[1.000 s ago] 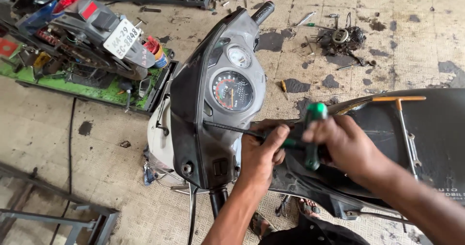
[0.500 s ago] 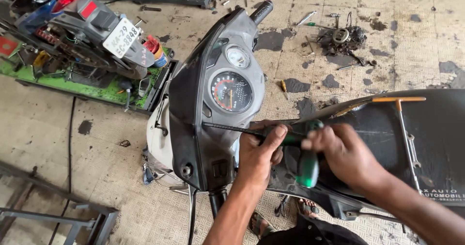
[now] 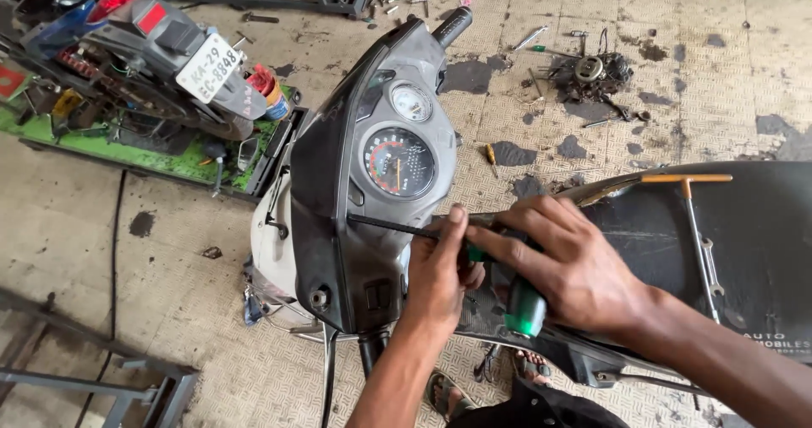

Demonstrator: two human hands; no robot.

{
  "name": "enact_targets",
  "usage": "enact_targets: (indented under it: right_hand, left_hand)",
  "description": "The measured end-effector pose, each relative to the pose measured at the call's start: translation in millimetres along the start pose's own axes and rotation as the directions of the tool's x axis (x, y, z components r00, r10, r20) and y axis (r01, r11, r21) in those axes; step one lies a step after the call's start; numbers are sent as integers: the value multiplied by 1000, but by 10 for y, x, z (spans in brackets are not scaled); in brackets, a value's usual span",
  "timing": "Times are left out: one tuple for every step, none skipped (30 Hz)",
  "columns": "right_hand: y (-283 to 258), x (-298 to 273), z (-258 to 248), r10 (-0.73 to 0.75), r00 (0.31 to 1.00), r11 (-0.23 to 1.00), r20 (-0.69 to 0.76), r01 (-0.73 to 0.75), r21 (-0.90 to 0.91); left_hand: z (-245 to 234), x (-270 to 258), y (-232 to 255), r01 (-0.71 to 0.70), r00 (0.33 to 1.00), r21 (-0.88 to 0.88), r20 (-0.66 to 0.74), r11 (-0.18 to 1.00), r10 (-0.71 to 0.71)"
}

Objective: Repairing a scooter by loosening and tightening screws on the front panel and chassis.

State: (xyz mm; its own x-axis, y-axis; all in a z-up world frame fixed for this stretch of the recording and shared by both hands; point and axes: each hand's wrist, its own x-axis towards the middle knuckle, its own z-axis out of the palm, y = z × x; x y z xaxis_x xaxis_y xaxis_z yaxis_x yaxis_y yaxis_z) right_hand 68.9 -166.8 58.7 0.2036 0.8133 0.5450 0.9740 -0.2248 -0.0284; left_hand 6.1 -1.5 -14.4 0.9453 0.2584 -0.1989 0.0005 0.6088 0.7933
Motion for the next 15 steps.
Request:
enact_targets:
  right_hand:
    - [8,1,67,72,997,986,-30,-67,156]
    - [11,3,135,148,988,943,-48,-126,309]
    - [-20,11,144,142,989,942,-49,-120,313]
    - [-51,18,154,235,972,891,5,-218,398]
    - [-86,21,157,324,943,822,73,-318,472]
    - [-112,34,159,321,944,822,76,-318,473]
    - [-135,37,156,352,934,780,64,-330,531]
    - [-157,35,150,383,922,735,55,-340,587]
    - [-196,33,159,385,921,734,57,-343,586]
    - [-234,28,162,479,869,585,127,-424,691]
    - [-259,28,167,555,807,417,202,-480,772]
    - [-267,69,155,558,807,420,196,-477,772]
    - [-283,112,143,634,696,239,336,-590,772]
    - [-300,157,129,674,567,45,474,-672,739]
    - [-271,111,178,680,565,47,467,-669,741]
  left_hand:
    - [-21,18,-26,26,998,16,-51,1000,-25]
    - [-45,32,-51,53,994,30,-102,998,-49]
    - [-43,36,-40,47,993,29,-108,998,-44]
    - [-39,40,-31,69,988,56,-145,996,-60]
    - [-32,40,-26,97,980,80,-182,992,-81]
    - [-32,43,-14,97,979,77,-186,992,-81]
    - [-22,50,-9,102,975,82,-206,991,-84]
    - [-8,56,-8,108,970,87,-226,990,-86]
    - [-7,40,5,111,970,86,-226,990,-89]
    - [1,22,17,130,965,104,-241,986,-102]
    - [14,24,38,145,962,127,-251,981,-109]
    - [16,37,50,143,963,131,-246,981,-107]
    - [13,46,64,168,954,159,-273,973,-120]
    - [10,54,80,194,944,186,-301,963,-132]
    - [-6,78,53,193,947,191,-293,963,-131]
